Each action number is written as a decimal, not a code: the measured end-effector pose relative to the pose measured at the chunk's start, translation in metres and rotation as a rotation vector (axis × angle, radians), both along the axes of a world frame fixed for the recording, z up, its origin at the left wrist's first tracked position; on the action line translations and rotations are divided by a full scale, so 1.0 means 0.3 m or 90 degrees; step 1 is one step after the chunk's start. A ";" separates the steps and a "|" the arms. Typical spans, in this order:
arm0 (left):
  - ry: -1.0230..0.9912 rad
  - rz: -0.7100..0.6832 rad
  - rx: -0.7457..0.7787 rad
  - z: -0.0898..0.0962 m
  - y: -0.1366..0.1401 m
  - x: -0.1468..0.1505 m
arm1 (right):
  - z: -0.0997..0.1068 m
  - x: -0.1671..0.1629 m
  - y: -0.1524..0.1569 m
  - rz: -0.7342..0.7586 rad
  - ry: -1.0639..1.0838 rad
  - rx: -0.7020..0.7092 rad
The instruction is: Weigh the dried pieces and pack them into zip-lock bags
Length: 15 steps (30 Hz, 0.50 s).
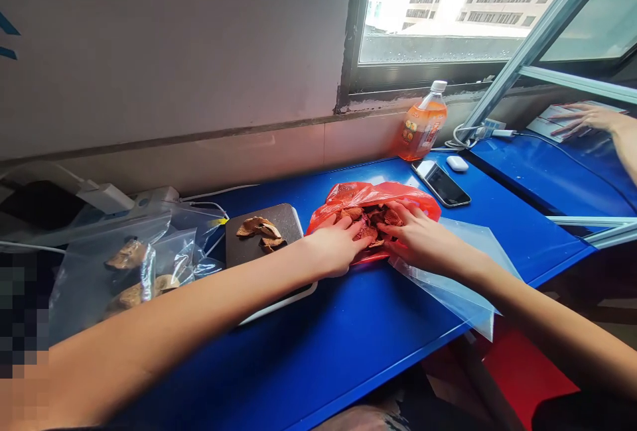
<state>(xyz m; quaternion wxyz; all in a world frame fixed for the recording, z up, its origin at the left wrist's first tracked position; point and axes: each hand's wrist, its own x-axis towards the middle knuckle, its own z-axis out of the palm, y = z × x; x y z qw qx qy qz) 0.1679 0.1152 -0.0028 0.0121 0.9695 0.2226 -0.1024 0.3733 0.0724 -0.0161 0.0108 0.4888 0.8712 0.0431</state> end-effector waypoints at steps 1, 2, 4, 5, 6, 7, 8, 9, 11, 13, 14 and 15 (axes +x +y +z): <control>-0.021 0.002 0.005 -0.004 0.002 0.001 | 0.006 0.004 -0.004 -0.011 -0.001 -0.006; -0.044 0.005 0.013 -0.006 0.005 0.007 | 0.009 0.008 -0.009 -0.024 0.000 -0.011; -0.080 0.019 0.033 -0.002 0.017 0.034 | 0.009 0.021 -0.019 -0.042 0.005 -0.020; -0.090 0.028 0.043 0.003 0.026 0.054 | 0.005 0.028 -0.022 -0.046 0.007 -0.023; -0.093 0.034 0.050 0.009 0.037 0.076 | -0.001 0.037 -0.025 -0.052 0.010 -0.021; -0.090 0.038 0.053 0.015 0.049 0.099 | -0.009 0.045 -0.027 -0.064 0.011 -0.012; -0.083 0.039 0.052 0.020 0.063 0.120 | -0.017 0.052 -0.028 -0.082 0.010 0.001; -0.074 0.038 0.047 0.023 0.076 0.139 | -0.024 0.057 -0.030 -0.102 0.006 0.016; -0.054 0.040 0.035 0.026 0.100 0.164 | -0.034 0.060 -0.034 -0.130 0.000 0.044; -0.042 0.046 0.024 0.024 0.113 0.172 | -0.036 0.055 -0.039 -0.125 0.003 0.064; -0.044 0.050 0.023 0.022 0.117 0.171 | -0.034 0.051 -0.040 -0.111 0.008 0.069; -0.050 0.054 0.022 0.019 0.118 0.168 | -0.032 0.047 -0.039 -0.095 0.010 0.070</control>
